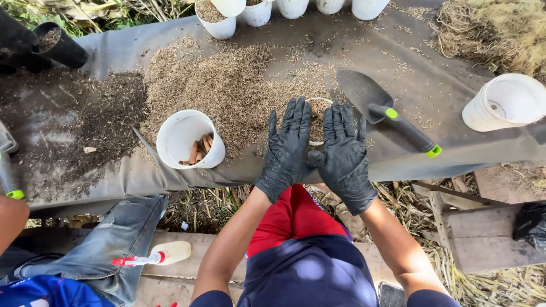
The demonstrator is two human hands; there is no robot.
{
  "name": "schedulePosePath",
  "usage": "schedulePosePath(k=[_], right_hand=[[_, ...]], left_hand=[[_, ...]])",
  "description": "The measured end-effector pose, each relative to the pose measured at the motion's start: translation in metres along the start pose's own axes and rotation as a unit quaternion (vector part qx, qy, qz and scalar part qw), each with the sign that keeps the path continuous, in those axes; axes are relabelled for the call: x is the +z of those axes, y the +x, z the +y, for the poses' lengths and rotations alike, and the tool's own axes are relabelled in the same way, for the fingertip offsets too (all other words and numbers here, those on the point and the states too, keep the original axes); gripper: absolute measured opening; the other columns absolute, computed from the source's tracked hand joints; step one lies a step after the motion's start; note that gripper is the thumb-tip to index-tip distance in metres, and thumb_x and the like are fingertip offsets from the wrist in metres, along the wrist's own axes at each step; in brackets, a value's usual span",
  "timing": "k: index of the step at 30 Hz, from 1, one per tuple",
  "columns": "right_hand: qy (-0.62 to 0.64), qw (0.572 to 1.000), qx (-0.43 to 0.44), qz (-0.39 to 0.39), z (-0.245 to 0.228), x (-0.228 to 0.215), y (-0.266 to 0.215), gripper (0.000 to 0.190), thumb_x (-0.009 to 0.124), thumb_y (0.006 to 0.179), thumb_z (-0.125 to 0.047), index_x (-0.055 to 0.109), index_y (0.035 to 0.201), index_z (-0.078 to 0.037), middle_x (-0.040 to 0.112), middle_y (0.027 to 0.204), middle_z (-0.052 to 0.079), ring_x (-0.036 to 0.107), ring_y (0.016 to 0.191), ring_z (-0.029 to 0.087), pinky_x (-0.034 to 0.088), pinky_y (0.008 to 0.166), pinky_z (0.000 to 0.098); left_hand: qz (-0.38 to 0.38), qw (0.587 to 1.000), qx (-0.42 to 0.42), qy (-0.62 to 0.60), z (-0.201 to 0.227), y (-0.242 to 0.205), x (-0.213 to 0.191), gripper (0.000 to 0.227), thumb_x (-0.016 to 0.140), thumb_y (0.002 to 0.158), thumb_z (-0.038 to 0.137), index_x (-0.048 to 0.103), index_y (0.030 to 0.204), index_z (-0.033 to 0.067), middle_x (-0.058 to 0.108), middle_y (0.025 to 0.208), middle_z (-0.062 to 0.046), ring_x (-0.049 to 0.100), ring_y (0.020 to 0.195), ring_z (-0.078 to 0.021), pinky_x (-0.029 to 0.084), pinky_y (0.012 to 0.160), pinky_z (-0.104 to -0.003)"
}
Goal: Propagating plants by filling small plastic cups with soil substrate, inserting plant cuttings, and watering them with a spray bottle.
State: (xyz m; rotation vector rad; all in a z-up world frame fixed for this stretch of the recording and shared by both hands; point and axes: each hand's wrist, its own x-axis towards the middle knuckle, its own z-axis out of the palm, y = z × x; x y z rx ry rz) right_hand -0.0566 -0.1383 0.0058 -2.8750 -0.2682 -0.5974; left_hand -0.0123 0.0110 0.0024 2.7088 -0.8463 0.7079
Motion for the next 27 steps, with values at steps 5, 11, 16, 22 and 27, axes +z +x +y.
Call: schedulePosePath(k=[5, 11, 16, 22, 27], right_hand=[[-0.030, 0.999, 0.010, -0.038, -0.017, -0.005, 0.003, 0.104, 0.025, 0.094, -0.080, 0.039, 0.157, 0.001, 0.042, 0.161, 0.027, 0.030, 0.153, 0.043, 0.003, 0.125, 0.0638], [-0.046, 0.997, 0.038, -0.057, -0.018, 0.006, 0.006, 0.104, 0.033, 0.091, -0.082, 0.043, 0.156, -0.002, 0.043, 0.162, 0.023, 0.030, 0.154, 0.038, 0.002, 0.127, 0.0618], [-0.025, 0.996, 0.053, -0.063, -0.017, 0.010, 0.005, 0.099, 0.034, 0.094, -0.080, 0.042, 0.156, -0.003, 0.042, 0.162, 0.023, 0.028, 0.154, 0.038, 0.003, 0.126, 0.0626], [-0.028, 0.999, 0.032, -0.003, -0.018, 0.007, 0.005, 0.096, 0.036, 0.097, -0.077, 0.047, 0.153, 0.000, 0.048, 0.156, 0.026, 0.036, 0.151, 0.040, 0.010, 0.126, 0.0614], [0.045, 0.998, 0.023, 0.035, 0.012, -0.005, 0.005, 0.099, 0.024, 0.097, -0.075, 0.034, 0.159, 0.002, 0.038, 0.160, 0.030, 0.032, 0.150, 0.047, 0.020, 0.125, 0.0576]], left_hand=[[0.003, 0.998, -0.051, 0.044, 0.017, 0.011, -0.010, 0.056, 0.045, 0.106, 0.027, 0.043, 0.156, 0.0024, 0.052, 0.154, -0.017, 0.036, 0.150, -0.0325, 0.010, 0.128, -0.056], [-0.043, 0.995, -0.039, 0.079, 0.006, 0.005, 0.018, 0.057, 0.034, 0.108, 0.037, 0.032, 0.160, 0.0120, 0.037, 0.162, -0.007, 0.024, 0.155, -0.0244, 0.004, 0.132, -0.055], [-0.040, 0.991, -0.053, 0.119, 0.006, 0.010, 0.013, 0.057, 0.028, 0.108, 0.038, 0.023, 0.162, 0.0195, 0.025, 0.165, -0.001, 0.015, 0.156, -0.0206, 0.000, 0.130, -0.055], [-0.018, 0.979, -0.078, 0.185, 0.006, 0.012, -0.008, 0.059, 0.020, 0.107, 0.041, 0.010, 0.165, 0.0296, 0.009, 0.169, 0.008, 0.004, 0.158, -0.0154, -0.006, 0.129, -0.056], [-0.020, 0.963, -0.100, 0.250, 0.004, 0.006, -0.015, 0.063, 0.012, 0.106, 0.043, -0.002, 0.167, 0.0399, -0.007, 0.173, 0.016, -0.007, 0.160, -0.0101, -0.012, 0.127, -0.057]])
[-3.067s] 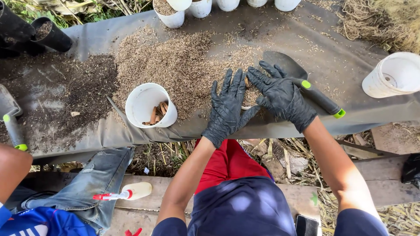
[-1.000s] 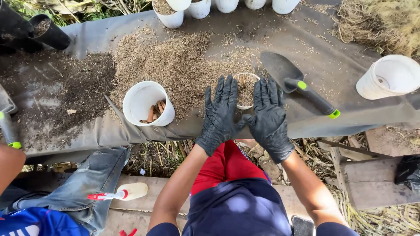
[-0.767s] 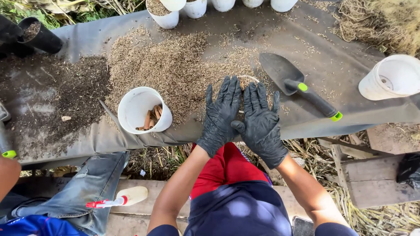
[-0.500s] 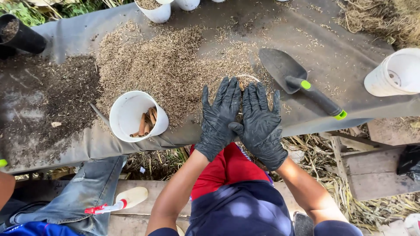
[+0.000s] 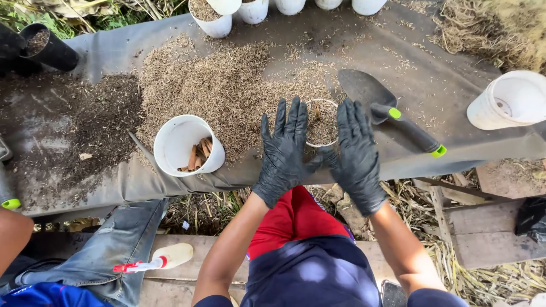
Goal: Propagating plants by filling small plastic cups with soil substrate, inserting plant cuttings, and watering them with a spray bottle.
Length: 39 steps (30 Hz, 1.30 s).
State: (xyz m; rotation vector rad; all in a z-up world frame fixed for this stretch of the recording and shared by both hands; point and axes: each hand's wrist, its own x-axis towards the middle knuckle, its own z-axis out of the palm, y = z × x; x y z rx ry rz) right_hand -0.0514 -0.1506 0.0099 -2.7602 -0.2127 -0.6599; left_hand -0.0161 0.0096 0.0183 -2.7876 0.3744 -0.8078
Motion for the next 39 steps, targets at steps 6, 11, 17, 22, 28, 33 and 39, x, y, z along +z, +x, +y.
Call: schedulePosePath(k=[6, 11, 17, 22, 28, 33, 39], right_hand=[[0.067, 0.989, -0.134, 0.001, 0.036, -0.005, 0.031, 0.084, 0.030, 0.102, -0.064, 0.036, 0.160, -0.003, 0.046, 0.156, 0.025, 0.033, 0.147, 0.050, 0.029, 0.119, 0.0607], [0.085, 0.988, -0.131, -0.011, 0.036, 0.003, 0.030, 0.092, 0.033, 0.095, -0.071, 0.033, 0.162, -0.007, 0.040, 0.160, 0.025, 0.034, 0.147, 0.051, 0.032, 0.119, 0.0595], [0.067, 0.986, -0.151, -0.013, 0.031, 0.006, 0.025, 0.097, 0.039, 0.093, -0.070, 0.036, 0.159, 0.000, 0.049, 0.154, 0.025, 0.039, 0.146, 0.045, 0.025, 0.122, 0.0585], [0.038, 0.987, -0.159, -0.013, 0.024, 0.002, 0.029, 0.088, 0.039, 0.098, -0.064, 0.038, 0.159, -0.001, 0.048, 0.156, 0.023, 0.038, 0.148, 0.042, 0.020, 0.124, 0.0566], [0.052, 0.987, -0.154, -0.009, 0.027, 0.001, 0.025, 0.094, 0.037, 0.094, -0.070, 0.038, 0.159, -0.001, 0.049, 0.154, 0.025, 0.040, 0.146, 0.044, 0.024, 0.123, 0.0583], [0.017, 0.989, -0.148, 0.008, 0.029, -0.002, -0.003, 0.092, 0.047, 0.092, -0.068, 0.043, 0.157, -0.002, 0.047, 0.154, 0.027, 0.044, 0.142, 0.047, 0.035, 0.119, 0.0583], [0.008, 0.982, -0.184, 0.043, 0.040, 0.022, -0.013, 0.064, 0.057, 0.098, -0.055, 0.059, 0.144, -0.010, 0.057, 0.146, 0.016, 0.051, 0.138, 0.040, 0.036, 0.117, 0.0576]], left_hand=[[0.068, 0.970, 0.141, -0.189, 0.000, 0.018, 0.075, 0.120, 0.007, 0.069, 0.108, 0.020, 0.165, 0.0380, 0.008, 0.172, 0.009, 0.007, 0.159, -0.0299, 0.000, 0.124, -0.067], [0.107, 0.969, 0.155, -0.161, -0.008, 0.033, 0.051, 0.078, 0.030, 0.103, 0.081, 0.021, 0.166, 0.0361, 0.006, 0.173, 0.008, 0.001, 0.159, -0.0301, 0.001, 0.127, -0.063], [0.093, 0.971, 0.143, -0.169, -0.002, 0.027, 0.048, 0.075, 0.035, 0.108, 0.073, 0.021, 0.167, 0.0285, 0.008, 0.173, 0.000, 0.000, 0.159, -0.0322, 0.002, 0.128, -0.062], [0.086, 0.976, 0.120, -0.159, -0.001, 0.022, 0.048, 0.083, 0.028, 0.103, 0.079, 0.020, 0.166, 0.0260, 0.011, 0.173, -0.001, 0.004, 0.159, -0.0289, 0.002, 0.128, -0.061], [0.094, 0.981, 0.093, -0.141, -0.003, 0.016, 0.037, 0.094, 0.017, 0.097, 0.086, 0.019, 0.166, 0.0227, 0.016, 0.172, -0.002, 0.009, 0.159, -0.0246, 0.002, 0.128, -0.058], [0.130, 0.925, 0.098, -0.342, -0.002, -0.006, 0.076, 0.103, 0.024, 0.081, 0.083, 0.039, 0.156, 0.0135, 0.030, 0.165, -0.015, 0.031, 0.154, -0.0347, 0.011, 0.127, -0.061], [0.099, 0.904, 0.165, -0.382, -0.002, -0.025, 0.048, 0.066, 0.043, 0.100, 0.051, 0.045, 0.153, 0.0111, 0.052, 0.154, -0.013, 0.049, 0.144, -0.0281, 0.028, 0.124, -0.052]])
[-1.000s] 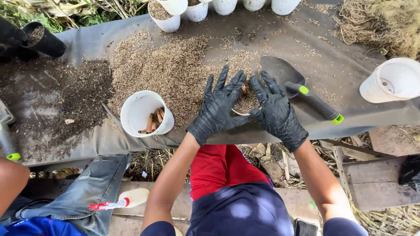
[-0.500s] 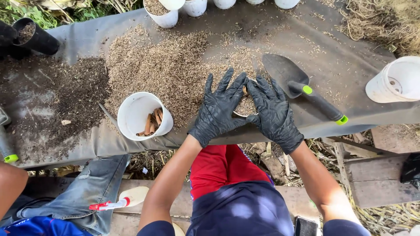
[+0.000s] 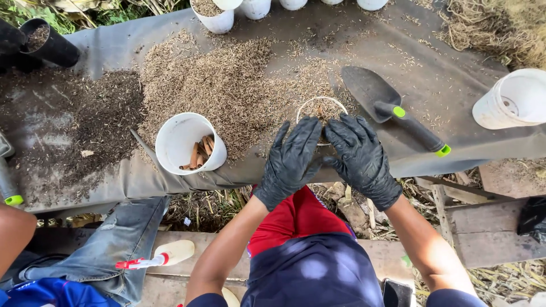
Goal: Propagating plants by filling small plastic cups with soil substrate, inserting plant cuttings, and watering them with a spray bottle.
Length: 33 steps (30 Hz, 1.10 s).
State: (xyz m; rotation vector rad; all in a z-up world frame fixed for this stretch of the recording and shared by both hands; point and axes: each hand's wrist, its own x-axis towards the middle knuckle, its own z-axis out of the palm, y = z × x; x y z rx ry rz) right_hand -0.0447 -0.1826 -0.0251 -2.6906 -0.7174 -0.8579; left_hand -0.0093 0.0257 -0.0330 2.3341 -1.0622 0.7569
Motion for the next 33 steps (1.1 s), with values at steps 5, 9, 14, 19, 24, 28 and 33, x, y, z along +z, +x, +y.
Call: schedulePosePath(k=[5, 9, 14, 19, 24, 28, 33], right_hand=[[-0.034, 0.999, 0.021, -0.007, 0.004, 0.017, -0.007, 0.055, 0.056, 0.101, -0.053, 0.062, 0.143, -0.017, 0.060, 0.143, 0.009, 0.053, 0.136, 0.032, 0.033, 0.117, 0.0548], [-0.068, 0.997, 0.046, 0.000, 0.000, 0.022, -0.010, 0.048, 0.057, 0.102, -0.048, 0.065, 0.141, -0.020, 0.065, 0.139, 0.006, 0.056, 0.135, 0.027, 0.031, 0.116, 0.0546], [-0.064, 0.996, 0.055, -0.002, -0.007, 0.011, -0.003, 0.041, 0.062, 0.101, -0.039, 0.067, 0.137, -0.019, 0.068, 0.136, 0.006, 0.059, 0.133, 0.026, 0.032, 0.115, 0.0536], [0.011, 0.998, 0.062, 0.005, 0.000, 0.007, 0.001, 0.057, 0.062, 0.097, -0.046, 0.058, 0.145, -0.016, 0.062, 0.140, 0.010, 0.058, 0.131, 0.032, 0.042, 0.107, 0.0524], [0.024, 0.998, 0.054, -0.005, 0.012, -0.004, 0.013, 0.083, 0.055, 0.095, -0.066, 0.052, 0.152, -0.006, 0.056, 0.145, 0.021, 0.049, 0.138, 0.044, 0.040, 0.110, 0.0562], [-0.002, 0.999, 0.035, -0.029, 0.017, -0.001, 0.020, 0.084, 0.040, 0.098, -0.070, 0.050, 0.155, -0.009, 0.053, 0.152, 0.018, 0.041, 0.144, 0.044, 0.033, 0.116, 0.0566], [0.013, 0.999, 0.032, 0.011, 0.014, 0.012, 0.017, 0.074, 0.041, 0.102, -0.063, 0.056, 0.151, -0.010, 0.056, 0.153, 0.015, 0.044, 0.144, 0.042, 0.032, 0.117, 0.0562]], left_hand=[[0.017, 1.000, 0.022, 0.001, -0.006, -0.001, 0.009, 0.066, 0.061, 0.095, 0.044, 0.048, 0.153, 0.0138, 0.055, 0.151, -0.010, 0.052, 0.142, -0.0265, 0.029, 0.123, -0.055], [0.037, 0.999, 0.018, 0.030, -0.005, 0.002, 0.011, 0.059, 0.058, 0.096, 0.044, 0.054, 0.148, 0.0148, 0.059, 0.145, -0.008, 0.054, 0.139, -0.0239, 0.027, 0.123, -0.059], [0.012, 0.999, 0.011, 0.034, -0.003, 0.001, 0.004, 0.067, 0.062, 0.091, 0.046, 0.052, 0.150, 0.0146, 0.057, 0.148, -0.008, 0.053, 0.141, -0.0233, 0.023, 0.124, -0.061], [-0.022, 0.999, -0.015, 0.036, 0.002, 0.002, -0.009, 0.094, 0.069, 0.082, 0.052, 0.036, 0.160, 0.0127, 0.044, 0.161, -0.012, 0.044, 0.149, -0.0237, 0.021, 0.126, -0.058], [-0.007, 0.999, -0.042, 0.029, 0.001, 0.004, -0.003, 0.081, 0.052, 0.093, 0.055, 0.036, 0.161, 0.0120, 0.037, 0.164, -0.013, 0.040, 0.151, -0.0258, 0.020, 0.126, -0.057], [0.012, 0.997, -0.028, 0.070, 0.002, 0.006, 0.004, 0.078, 0.055, 0.093, 0.053, 0.036, 0.161, 0.0186, 0.042, 0.162, -0.006, 0.041, 0.150, -0.0198, 0.020, 0.125, -0.058], [0.017, 0.998, -0.014, 0.056, -0.004, 0.008, 0.005, 0.081, 0.069, 0.082, 0.045, 0.044, 0.156, 0.0203, 0.050, 0.156, -0.004, 0.045, 0.147, -0.0189, 0.019, 0.123, -0.064]])
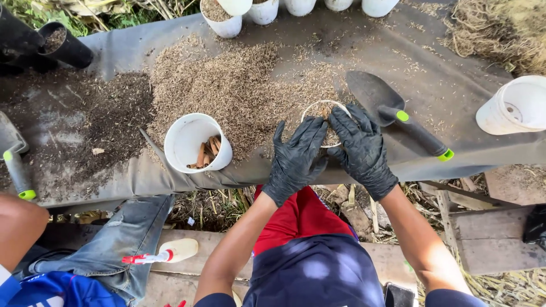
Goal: Propagating plants by filling small plastic cups with soil substrate, inserting plant cuttings, and watering them with a spray bottle.
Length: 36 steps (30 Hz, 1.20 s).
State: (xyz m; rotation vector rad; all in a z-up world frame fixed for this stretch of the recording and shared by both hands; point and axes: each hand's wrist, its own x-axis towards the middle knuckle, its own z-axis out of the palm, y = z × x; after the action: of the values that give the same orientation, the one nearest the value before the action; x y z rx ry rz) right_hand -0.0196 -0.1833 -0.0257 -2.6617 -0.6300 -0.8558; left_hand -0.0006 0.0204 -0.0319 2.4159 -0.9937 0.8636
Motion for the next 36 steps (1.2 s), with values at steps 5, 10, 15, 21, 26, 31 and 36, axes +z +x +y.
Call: schedulePosePath(k=[5, 10, 15, 21, 26, 31, 36], right_hand=[[-0.006, 1.000, 0.000, 0.000, -0.001, 0.000, 0.000, 0.075, 0.043, 0.100, -0.066, 0.058, 0.148, -0.010, 0.059, 0.148, 0.016, 0.048, 0.140, 0.040, 0.035, 0.116, 0.0551], [-0.006, 1.000, -0.011, 0.006, 0.003, -0.001, -0.001, 0.077, 0.044, 0.101, -0.064, 0.055, 0.151, -0.006, 0.059, 0.146, 0.022, 0.050, 0.138, 0.044, 0.040, 0.113, 0.0565], [0.005, 1.000, 0.007, -0.029, -0.008, -0.018, 0.017, 0.086, 0.030, 0.103, -0.066, 0.040, 0.158, -0.002, 0.047, 0.154, 0.028, 0.041, 0.143, 0.048, 0.032, 0.119, 0.0575], [-0.014, 0.997, 0.000, -0.076, 0.005, 0.002, 0.014, 0.081, 0.023, 0.103, -0.070, 0.044, 0.156, -0.012, 0.039, 0.166, 0.011, 0.029, 0.153, 0.039, 0.015, 0.125, 0.0565], [0.019, 0.997, 0.020, -0.073, 0.004, 0.008, 0.015, 0.069, 0.031, 0.107, -0.061, 0.043, 0.158, -0.016, 0.040, 0.165, 0.008, 0.030, 0.152, 0.038, 0.019, 0.125, 0.0548], [0.048, 0.997, 0.017, -0.050, 0.003, 0.013, 0.013, 0.067, 0.032, 0.108, -0.055, 0.040, 0.160, -0.014, 0.043, 0.163, 0.011, 0.034, 0.149, 0.040, 0.024, 0.123, 0.0558], [0.039, 0.998, 0.014, -0.046, -0.007, -0.005, 0.027, 0.083, 0.022, 0.104, -0.066, 0.035, 0.162, -0.009, 0.039, 0.163, 0.019, 0.036, 0.146, 0.044, 0.028, 0.119, 0.0574]], left_hand=[[-0.018, 1.000, -0.014, 0.001, 0.004, -0.005, -0.001, 0.088, 0.073, 0.078, 0.043, 0.043, 0.157, 0.0195, 0.049, 0.157, -0.004, 0.044, 0.148, -0.0188, 0.019, 0.124, -0.065], [-0.014, 0.999, -0.021, -0.039, 0.009, 0.001, -0.019, 0.078, 0.062, 0.092, 0.046, 0.036, 0.161, 0.0189, 0.044, 0.162, -0.006, 0.039, 0.152, -0.0195, 0.011, 0.127, -0.061], [-0.008, 0.993, -0.082, -0.079, 0.007, 0.004, -0.017, 0.090, 0.064, 0.089, 0.050, 0.032, 0.162, 0.0090, 0.036, 0.166, -0.016, 0.033, 0.155, -0.0329, 0.015, 0.127, -0.060], [-0.038, 0.996, -0.074, -0.028, 0.003, 0.010, -0.008, 0.083, 0.061, 0.089, 0.052, 0.039, 0.159, 0.0117, 0.041, 0.164, -0.011, 0.033, 0.155, -0.0299, 0.009, 0.128, -0.059], [-0.051, 0.997, -0.065, -0.003, 0.000, 0.010, -0.009, 0.084, 0.063, 0.085, 0.054, 0.044, 0.156, 0.0142, 0.044, 0.162, -0.007, 0.035, 0.154, -0.0262, 0.009, 0.128, -0.062], [-0.049, 0.996, -0.072, -0.009, 0.004, 0.012, -0.015, 0.082, 0.058, 0.087, 0.055, 0.042, 0.157, 0.0143, 0.041, 0.164, -0.007, 0.033, 0.155, -0.0276, 0.011, 0.128, -0.063], [-0.061, 0.983, -0.174, -0.005, 0.031, 0.049, -0.044, 0.072, 0.048, 0.101, 0.039, 0.037, 0.158, -0.0032, 0.033, 0.167, -0.017, 0.023, 0.155, -0.0411, 0.005, 0.129, -0.063]])
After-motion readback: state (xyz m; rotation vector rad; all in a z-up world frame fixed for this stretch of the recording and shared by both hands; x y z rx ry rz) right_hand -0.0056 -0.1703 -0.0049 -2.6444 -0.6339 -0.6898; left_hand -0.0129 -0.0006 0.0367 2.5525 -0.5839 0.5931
